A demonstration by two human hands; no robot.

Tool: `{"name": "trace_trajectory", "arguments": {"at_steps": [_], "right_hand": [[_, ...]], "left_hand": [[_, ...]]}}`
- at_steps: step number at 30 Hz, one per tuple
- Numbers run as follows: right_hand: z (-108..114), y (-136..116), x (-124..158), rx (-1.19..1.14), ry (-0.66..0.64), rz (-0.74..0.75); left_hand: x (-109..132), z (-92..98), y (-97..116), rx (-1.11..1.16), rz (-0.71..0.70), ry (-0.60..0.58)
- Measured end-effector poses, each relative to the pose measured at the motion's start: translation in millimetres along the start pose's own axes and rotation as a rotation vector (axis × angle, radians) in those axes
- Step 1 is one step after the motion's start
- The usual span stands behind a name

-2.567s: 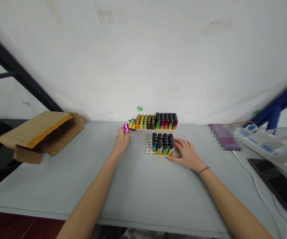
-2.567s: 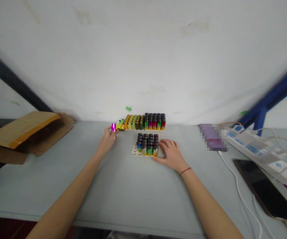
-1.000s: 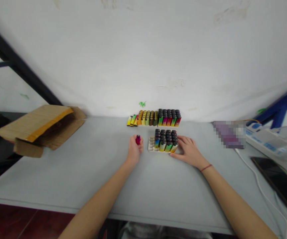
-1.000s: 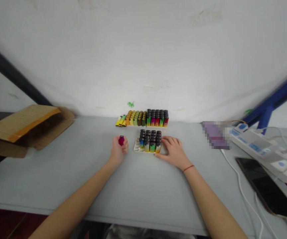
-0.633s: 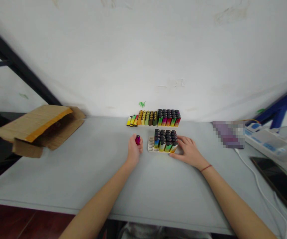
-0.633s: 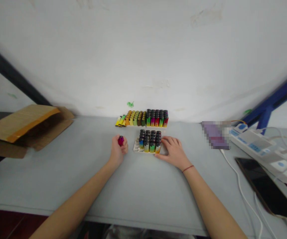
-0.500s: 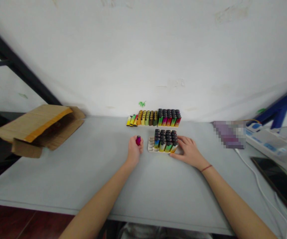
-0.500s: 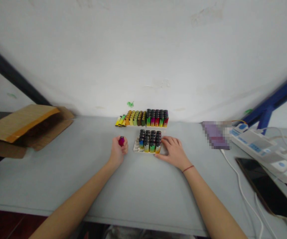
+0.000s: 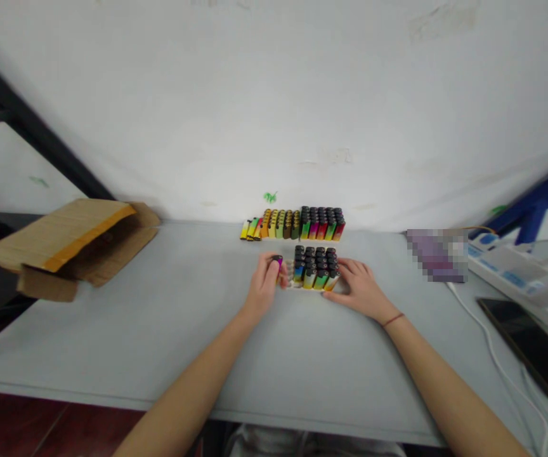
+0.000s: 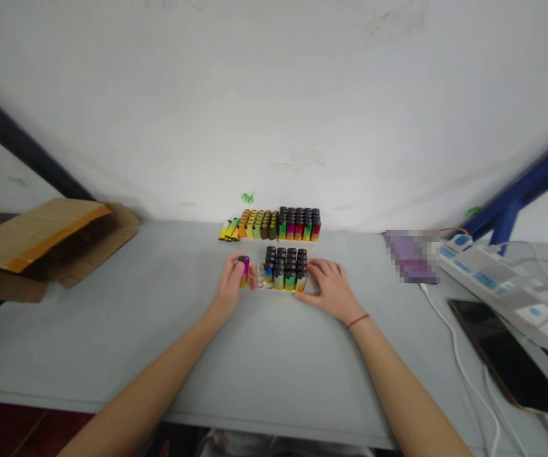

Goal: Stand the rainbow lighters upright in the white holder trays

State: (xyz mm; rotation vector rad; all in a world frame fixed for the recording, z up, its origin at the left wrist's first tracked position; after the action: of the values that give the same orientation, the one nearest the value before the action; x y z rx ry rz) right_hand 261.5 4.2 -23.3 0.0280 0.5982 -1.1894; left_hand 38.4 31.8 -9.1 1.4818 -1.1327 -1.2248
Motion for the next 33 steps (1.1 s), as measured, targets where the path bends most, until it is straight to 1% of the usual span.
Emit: {"name": "trace_trajectory", "arguments": {"at_steps": [3,5,7,12,16,19,25,30,33], "right_hand": [[0,0,0,0.012,-0.001,0.005],[0,-1,0,0.009,-0.002,0.009],[0,0,0,0.0,-0.004,0.006],[-1,0,-1,-0.007,-0.012,-0.002],[-1,1,0,-0.009,-0.013,-0.004],[-1,1,0,-0.009,-0.011,0.0],[-1,0,0,0.001,-0.011,0.007],[-1,0,0,-0.007,-0.004,0.008],[-1,0,0,-0.008,-0.006,0.005]], "left_hand": [[6,-0.7,24,-0.145,-0.241,-0.007],[8,-1.7,31,-0.196,-0.319,-0.021],[8,-3.9,29,-0.225,-0.336,-0.059],[6,-7.4,18,-0.312,-0.353,-0.114],[4,-8.4,12,-0.344,-0.331,-0.132],[4,-8.6,11,-0.358,-0.34,-0.14],[6,-10.7,15,-0.412,-0.421,-0.163],[10,-13.7,16,-0.495,-0.537,-0.197],[10,-10.6,16,-0.54,-0.6,-0.167]]}}
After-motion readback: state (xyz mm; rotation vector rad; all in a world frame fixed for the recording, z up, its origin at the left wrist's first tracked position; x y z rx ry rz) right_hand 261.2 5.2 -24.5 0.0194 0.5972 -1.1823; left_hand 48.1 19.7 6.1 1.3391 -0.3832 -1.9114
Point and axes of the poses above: each hand's wrist, its own x-axis away from the middle knuckle, its own z-axis out of the back of the hand, y = z × x, the point moved 8 cm from there along -x, towards the middle knuckle, and after that the axes turned 10 degrees about y, right-handed, at the moved point
